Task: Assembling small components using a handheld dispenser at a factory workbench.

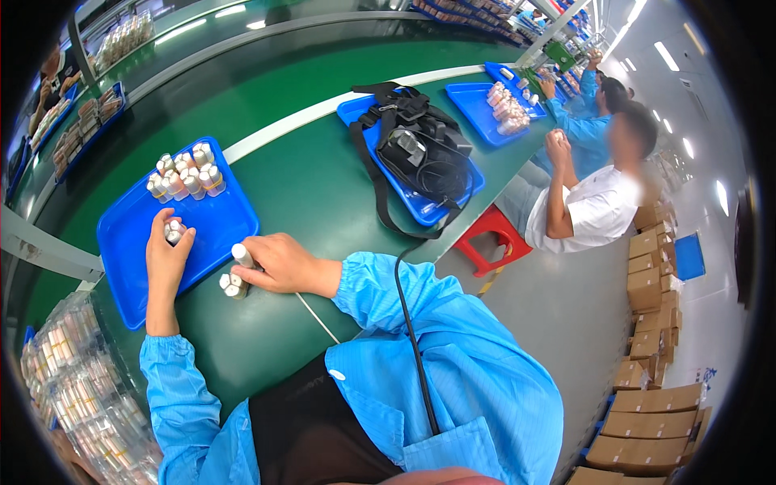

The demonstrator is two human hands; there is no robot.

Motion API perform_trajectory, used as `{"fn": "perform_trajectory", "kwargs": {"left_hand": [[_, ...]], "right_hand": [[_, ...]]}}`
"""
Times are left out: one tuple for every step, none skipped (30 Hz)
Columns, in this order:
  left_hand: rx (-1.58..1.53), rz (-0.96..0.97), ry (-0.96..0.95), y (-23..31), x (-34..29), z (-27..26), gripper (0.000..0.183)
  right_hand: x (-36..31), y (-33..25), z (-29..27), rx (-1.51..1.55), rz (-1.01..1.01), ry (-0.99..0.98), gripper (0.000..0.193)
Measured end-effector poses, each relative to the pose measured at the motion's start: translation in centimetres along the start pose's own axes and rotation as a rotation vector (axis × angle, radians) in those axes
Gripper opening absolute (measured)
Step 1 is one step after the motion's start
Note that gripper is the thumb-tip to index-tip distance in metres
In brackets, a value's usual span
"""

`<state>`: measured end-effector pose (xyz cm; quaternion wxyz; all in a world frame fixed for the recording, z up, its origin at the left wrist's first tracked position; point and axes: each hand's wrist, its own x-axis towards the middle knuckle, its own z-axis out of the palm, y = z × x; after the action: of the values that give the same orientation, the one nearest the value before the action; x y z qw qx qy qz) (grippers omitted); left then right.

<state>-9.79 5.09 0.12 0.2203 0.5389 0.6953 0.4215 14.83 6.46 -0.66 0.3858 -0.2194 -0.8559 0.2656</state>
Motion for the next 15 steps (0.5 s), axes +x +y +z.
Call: {"fn": "perform_trajectory", "kwargs": {"left_hand": [[0.048,0.018,-0.008,-0.1,0.0,-0.1,0.054],[0.096,0.036,-0.016,-0.2,0.0,-0.3,0.054],[0.114,0.033,-0.006,-0.3,-0.1,-0.4,0.053],[0.11,0.05,-0.007,-0.2,0.0,-0.6,0.053],[0.103,0.047,-0.037,0.0,0.0,-0.8,0.052],[0.1,0.04,-0.063,0.2,-0.1,-1.0,0.051],[0.099,0.069,-0.048,0.7,-0.4,-1.2,0.047],[0.099,0.077,-0.041,1.0,-0.6,-1.4,0.047],[0.12,0.119,0.026,1.1,-0.8,-1.8,0.045],[0.14,0.16,0.094,1.3,-1.1,-2.1,0.043],[0.111,0.197,0.16,1.8,-1.5,-1.9,0.038],[0.118,0.2,0.17,1.9,-2.1,-1.7,0.038],[0.103,0.286,0.247,1.7,-2.9,-1.5,0.036],[0.089,0.372,0.323,1.4,-3.6,-1.3,0.035],[0.086,0.493,0.34,1.2,-4.5,-1.2,0.032]], "right_hand": [[0.1,-0.1,0.0,-0.004,-0.001,0.02,0.027],[0.1,-0.1,0.1,-0.008,-0.002,0.04,0.027],[0.2,-0.1,0.1,0.002,-0.02,0.059,0.027],[0.2,0.0,0.2,-0.011,-0.025,0.069,0.027],[0.0,0.0,0.4,-0.009,-0.022,0.094,0.026],[0.1,-0.1,0.5,-0.003,-0.021,0.116,0.026],[0.1,-0.2,0.3,0.002,-0.009,0.106,0.027],[0.1,-0.1,0.3,-0.001,-0.018,0.109,0.027],[0.2,-0.2,0.4,-0.012,-0.023,0.13,0.027],[0.1,-0.3,0.5,-0.021,-0.028,0.149,0.027],[-0.1,-0.3,0.2,-0.046,-0.027,0.17,0.026],[0.0,-0.3,0.1,-0.04,-0.038,0.172,0.026],[-0.1,-0.1,0.2,-0.054,-0.047,0.19,0.027],[0.0,0.1,0.2,-0.068,-0.055,0.207,0.027],[0.0,0.1,0.1,-0.091,-0.049,0.198,0.028]]}}
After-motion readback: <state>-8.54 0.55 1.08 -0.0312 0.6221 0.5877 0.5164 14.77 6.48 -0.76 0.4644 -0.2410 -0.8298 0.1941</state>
